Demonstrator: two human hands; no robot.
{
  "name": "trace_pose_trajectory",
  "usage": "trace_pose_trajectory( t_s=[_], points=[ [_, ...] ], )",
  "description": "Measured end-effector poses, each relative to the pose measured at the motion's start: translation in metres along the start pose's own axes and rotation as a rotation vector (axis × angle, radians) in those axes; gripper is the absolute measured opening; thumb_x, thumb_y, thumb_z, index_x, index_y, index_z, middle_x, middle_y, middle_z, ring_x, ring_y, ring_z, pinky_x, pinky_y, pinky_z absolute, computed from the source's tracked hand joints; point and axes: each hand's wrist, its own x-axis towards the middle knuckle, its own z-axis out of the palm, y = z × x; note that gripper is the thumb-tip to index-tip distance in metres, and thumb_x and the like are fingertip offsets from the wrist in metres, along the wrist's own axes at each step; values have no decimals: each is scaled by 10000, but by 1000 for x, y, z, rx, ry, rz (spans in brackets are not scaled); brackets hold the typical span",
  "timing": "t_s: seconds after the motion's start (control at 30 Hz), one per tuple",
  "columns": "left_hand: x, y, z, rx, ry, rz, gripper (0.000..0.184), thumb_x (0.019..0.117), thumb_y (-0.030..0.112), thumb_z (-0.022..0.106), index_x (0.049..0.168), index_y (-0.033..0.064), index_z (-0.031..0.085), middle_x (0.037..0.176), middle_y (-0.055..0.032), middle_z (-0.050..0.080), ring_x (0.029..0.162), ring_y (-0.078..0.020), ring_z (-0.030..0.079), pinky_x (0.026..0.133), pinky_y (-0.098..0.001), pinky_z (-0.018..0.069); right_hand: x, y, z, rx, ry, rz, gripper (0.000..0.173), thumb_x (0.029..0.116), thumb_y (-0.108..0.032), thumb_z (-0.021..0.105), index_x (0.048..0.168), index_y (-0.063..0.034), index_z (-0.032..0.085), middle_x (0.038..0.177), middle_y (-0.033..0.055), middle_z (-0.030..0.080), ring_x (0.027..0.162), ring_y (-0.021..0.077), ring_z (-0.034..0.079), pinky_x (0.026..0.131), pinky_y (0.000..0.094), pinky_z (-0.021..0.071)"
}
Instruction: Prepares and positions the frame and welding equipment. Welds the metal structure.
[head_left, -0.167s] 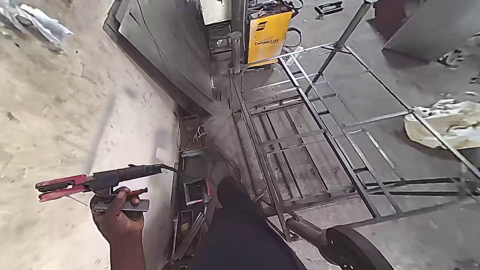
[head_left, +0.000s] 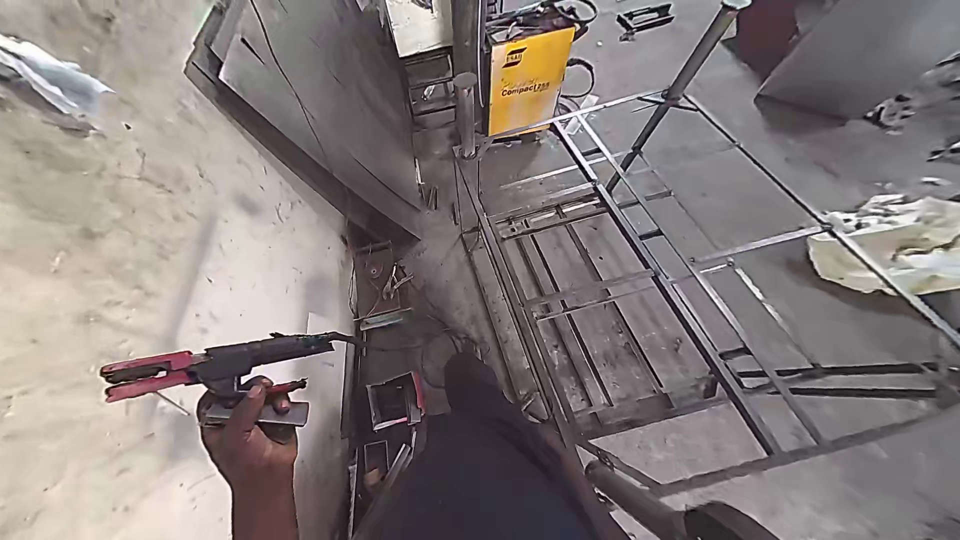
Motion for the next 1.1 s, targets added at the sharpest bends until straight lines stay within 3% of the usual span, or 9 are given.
trace_pose_trajectory(
  t_s=[0.07, 0.13, 0.23, 0.33, 0.4, 0.6, 0.77, 0.97, 1.1],
  points=[
    [26, -21, 15, 5, 7, -18, 272, 939, 8, 547, 1192, 86, 483, 837, -39, 677, 578, -143, 652, 515, -277, 584, 85, -11, 9, 78, 180, 515, 336, 1043, -205, 569, 1229, 67, 637, 1131, 243, 669, 977, 312, 645, 888, 487, 519],
    [55, -45, 29, 8, 13, -21, 284, 933, -2, 552, 1197, 78, 483, 838, -51, 677, 578, -153, 652, 514, -287, 588, 167, -9, 3, -20, 251, 526, 303, 1008, -180, 584, 1253, -19, 663, 1082, 203, 693, 929, 317, 669, 833, 519, 545],
    [107, -86, 55, 55, 17, -19, 280, 940, 1, 551, 1198, 85, 484, 835, -36, 685, 587, -145, 660, 529, -282, 595, 272, -53, -43, -467, -32, 433, 310, 975, -170, 585, 1233, -45, 702, 1175, 194, 705, 1080, 345, 672, 946, 563, 514],
    [169, -126, 90, 124, 52, -40, 266, 945, 18, 556, 1196, 97, 515, 805, -15, 684, 585, -128, 658, 531, -271, 592, 361, -105, -89, -755, -222, 550, 357, 952, -314, 622, 1134, -20, 708, 1179, 238, 686, 1118, 420, 650, 918, 668, 490],
    [219, -152, 123, 161, 99, -62, 246, 948, 24, 560, 1179, 103, 535, 768, -5, 685, 566, -116, 654, 509, -263, 583, 420, -142, -127, -788, -202, 581, 337, 930, -299, 645, 1089, -9, 704, 1145, 235, 693, 1082, 425, 662, 872, 666, 504],
    [324, -172, 199, 327, 206, -121, 366, 913, -12, 590, 1249, 71, 470, 774, -18, 647, 553, -127, 634, 489, -274, 575, 569, -237, -190, -609, -101, 335, 331, 993, -271, 578, 1233, -75, 695, 1197, 217, 689, 1129, 390, 655, 960, 627, 497],
    [384, -192, 242, 378, 236, -158, 380, 907, -29, 592, 1251, 65, 461, 765, -17, 655, 530, -123, 633, 463, -270, 567, 694, -283, -173, -423, -51, 260, 409, 995, -324, 622, 1293, -47, 661, 1216, 219, 684, 1141, 370, 652, 1003, 585, 487],
    [441, -247, 275, 545, 250, -335, 430, 900, -6, 628, 1287, 50, 450, 747, -41, 644, 501, -127, 613, 423, -274, 538, 807, -310, -136, -471, 112, 402, 815, 873, -514, 739, 1480, -35, 482, 1449, 260, 515, 1300, 412, 549, 1046, 576, 480],
    [489, -296, 283, 604, 273, -457, 429, 913, -13, 632, 1302, 46, 460, 724, -49, 643, 465, -125, 594, 391, -270, 511, 871, -310, -123, -256, 72, 531, 762, 849, -554, 765, 1364, -26, 573, 1287, 214, 646, 1179, 358, 636, 994, 568, 505]
  ],
)
